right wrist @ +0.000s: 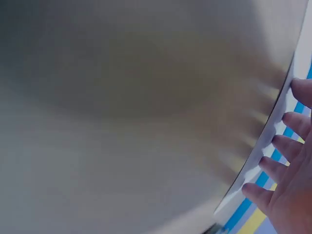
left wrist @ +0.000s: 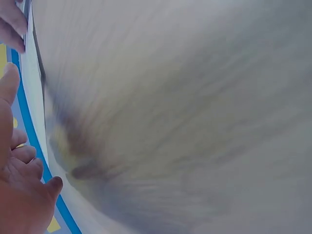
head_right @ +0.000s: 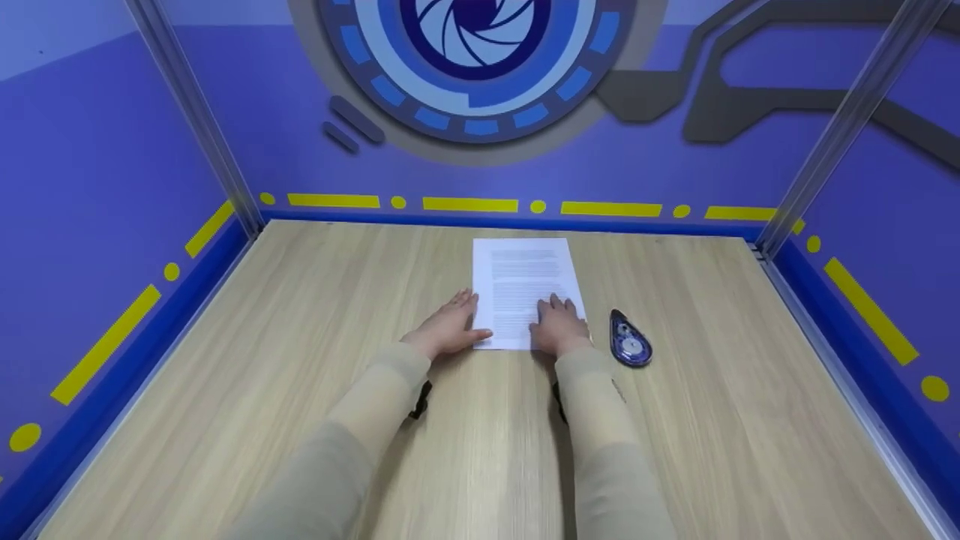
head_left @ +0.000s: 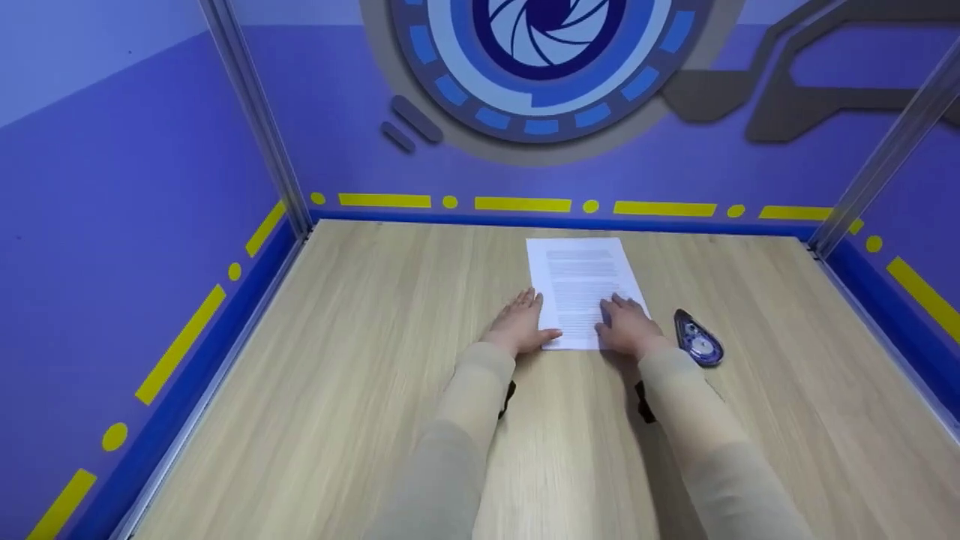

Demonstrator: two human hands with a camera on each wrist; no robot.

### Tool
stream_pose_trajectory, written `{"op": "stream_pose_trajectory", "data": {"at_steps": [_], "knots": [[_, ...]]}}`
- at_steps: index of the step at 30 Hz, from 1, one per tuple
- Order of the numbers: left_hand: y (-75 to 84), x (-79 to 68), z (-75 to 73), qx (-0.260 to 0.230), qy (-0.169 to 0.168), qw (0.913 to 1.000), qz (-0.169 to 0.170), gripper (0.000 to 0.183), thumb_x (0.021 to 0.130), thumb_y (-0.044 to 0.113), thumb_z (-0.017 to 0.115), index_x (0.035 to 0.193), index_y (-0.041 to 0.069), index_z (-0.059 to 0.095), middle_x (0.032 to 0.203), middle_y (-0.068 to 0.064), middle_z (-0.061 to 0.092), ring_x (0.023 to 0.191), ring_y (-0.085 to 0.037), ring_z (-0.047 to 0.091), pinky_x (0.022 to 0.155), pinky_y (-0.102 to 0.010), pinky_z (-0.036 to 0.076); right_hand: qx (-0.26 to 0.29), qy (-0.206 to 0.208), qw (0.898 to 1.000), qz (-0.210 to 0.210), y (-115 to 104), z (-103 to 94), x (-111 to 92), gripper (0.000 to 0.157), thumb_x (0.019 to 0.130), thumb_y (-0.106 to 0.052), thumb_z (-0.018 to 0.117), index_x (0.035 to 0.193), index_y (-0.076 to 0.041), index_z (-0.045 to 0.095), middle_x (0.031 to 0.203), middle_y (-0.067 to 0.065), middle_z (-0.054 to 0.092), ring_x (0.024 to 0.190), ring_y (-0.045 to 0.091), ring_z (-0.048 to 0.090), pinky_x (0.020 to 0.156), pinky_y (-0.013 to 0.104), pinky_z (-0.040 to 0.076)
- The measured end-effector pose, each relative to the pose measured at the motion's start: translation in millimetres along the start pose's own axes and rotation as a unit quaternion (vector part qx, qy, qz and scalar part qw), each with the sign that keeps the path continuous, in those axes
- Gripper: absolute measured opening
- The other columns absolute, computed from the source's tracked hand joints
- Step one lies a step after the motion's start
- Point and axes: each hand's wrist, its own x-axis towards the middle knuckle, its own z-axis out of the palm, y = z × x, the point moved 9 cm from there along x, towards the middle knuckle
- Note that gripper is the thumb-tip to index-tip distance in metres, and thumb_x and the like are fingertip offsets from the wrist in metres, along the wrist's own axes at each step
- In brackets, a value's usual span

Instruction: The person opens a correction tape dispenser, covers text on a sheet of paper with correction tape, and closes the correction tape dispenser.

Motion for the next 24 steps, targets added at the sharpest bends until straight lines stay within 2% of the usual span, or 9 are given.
{"op": "stream_pose_trajectory", "data": {"at_steps": [4, 9, 17, 24], "knots": [[-0.4, -0.8, 2.2, 0.006, -0.007, 1.0, 0.002, 0.083, 0.104, 0.052, 0.054, 0.164, 0.005, 0.021, 0.174, -0.013, 0.014, 0.163, -0.026, 0.012, 0.133, -0.039, 0.016, 0.012, -0.001, 1.0, -0.003, -13, 4.3, 0, 0.064, 0.104, -0.033, 0.048, 0.158, 0.0, 0.035, 0.167, 0.029, 0.024, 0.155, 0.054, 0.016, 0.123, 0.069, 0.024], [-3.8, -6.3, 5.7, 0.0, -0.033, 0.9995, -0.001, 0.086, 0.101, 0.051, 0.059, 0.163, 0.003, 0.023, 0.174, -0.014, 0.015, 0.162, -0.026, 0.013, 0.133, -0.039, 0.016, 0.018, 0.002, 1.0, -0.016, -28, 5.7, -6, 0.066, 0.1, -0.034, 0.056, 0.155, 0.0, 0.042, 0.164, 0.03, 0.03, 0.152, 0.055, 0.023, 0.122, 0.068, 0.029], [-12.9, -14.1, 2.0, 0.02, -0.059, 0.998, 0.005, 0.088, 0.098, 0.051, 0.065, 0.162, 0.004, 0.027, 0.173, -0.012, 0.016, 0.162, -0.024, 0.015, 0.133, -0.04, 0.018, 0.043, -0.009, 0.999, -0.024, -34, 4.6, -20, 0.062, 0.097, -0.026, 0.062, 0.152, -0.001, 0.047, 0.164, 0.029, 0.032, 0.151, 0.055, 0.027, 0.124, 0.065, 0.028], [-18.4, -27.9, 2.8, 0.018, -0.082, 0.9963, 0.022, 0.089, 0.096, 0.045, 0.07, 0.162, 0.004, 0.027, 0.173, -0.012, 0.015, 0.162, -0.024, 0.014, 0.133, -0.041, 0.017, 0.057, -0.001, 0.996, -0.075, -46, 4.9, -40, 0.061, 0.093, -0.018, 0.07, 0.146, 0.005, 0.052, 0.158, 0.035, 0.038, 0.144, 0.06, 0.035, 0.121, 0.064, 0.032]]}}
